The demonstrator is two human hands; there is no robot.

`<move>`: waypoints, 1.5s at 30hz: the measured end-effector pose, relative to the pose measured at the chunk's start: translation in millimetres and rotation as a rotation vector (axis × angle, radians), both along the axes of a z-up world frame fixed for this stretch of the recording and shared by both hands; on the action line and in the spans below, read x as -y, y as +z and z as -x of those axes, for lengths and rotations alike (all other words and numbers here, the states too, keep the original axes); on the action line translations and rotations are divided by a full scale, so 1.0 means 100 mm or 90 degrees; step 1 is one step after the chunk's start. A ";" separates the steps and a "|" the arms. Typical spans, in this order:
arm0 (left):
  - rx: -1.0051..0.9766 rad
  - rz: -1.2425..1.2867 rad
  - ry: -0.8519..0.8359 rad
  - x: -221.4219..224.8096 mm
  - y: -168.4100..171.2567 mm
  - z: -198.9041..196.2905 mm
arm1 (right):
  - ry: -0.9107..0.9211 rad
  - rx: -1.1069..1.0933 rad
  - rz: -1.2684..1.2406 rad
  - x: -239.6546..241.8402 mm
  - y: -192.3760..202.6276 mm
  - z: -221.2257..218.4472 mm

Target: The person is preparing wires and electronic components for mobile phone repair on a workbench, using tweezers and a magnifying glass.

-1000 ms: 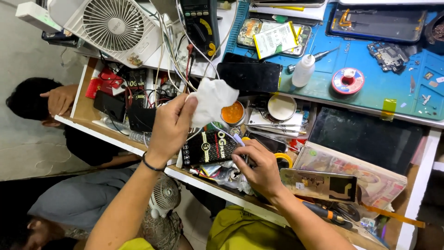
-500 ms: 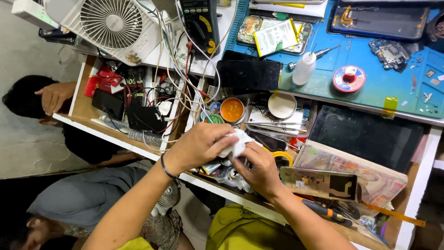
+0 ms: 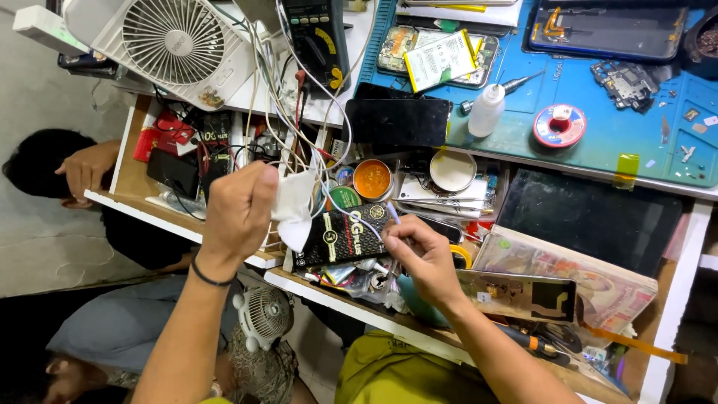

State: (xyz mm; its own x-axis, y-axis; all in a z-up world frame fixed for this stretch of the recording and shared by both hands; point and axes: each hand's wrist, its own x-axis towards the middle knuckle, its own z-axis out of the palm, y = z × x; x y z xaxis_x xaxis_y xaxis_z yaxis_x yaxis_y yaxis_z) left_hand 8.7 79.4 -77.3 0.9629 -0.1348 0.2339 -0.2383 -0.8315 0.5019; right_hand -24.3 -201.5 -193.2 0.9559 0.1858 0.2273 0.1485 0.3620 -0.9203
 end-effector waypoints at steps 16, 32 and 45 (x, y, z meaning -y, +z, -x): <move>0.269 0.118 -0.342 2.10 -0.68 1.12 | 0.055 -0.302 -0.305 0.18 -0.01 -0.20; -0.016 0.293 -0.018 1.56 -0.58 0.69 | 0.067 -0.081 0.057 0.24 0.61 -0.11; -0.042 0.058 -0.336 0.72 -0.41 0.85 | -0.137 -0.039 0.490 1.85 0.95 -0.42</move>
State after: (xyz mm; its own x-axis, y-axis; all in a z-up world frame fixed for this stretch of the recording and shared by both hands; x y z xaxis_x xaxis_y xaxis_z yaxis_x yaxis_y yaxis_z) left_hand -76.2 7.6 -118.2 0.7823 -0.5868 0.2090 -0.5781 -0.5590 0.5945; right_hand 18.1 -386.9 -97.7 0.9953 0.0794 0.0555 0.0833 -0.4092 -0.9086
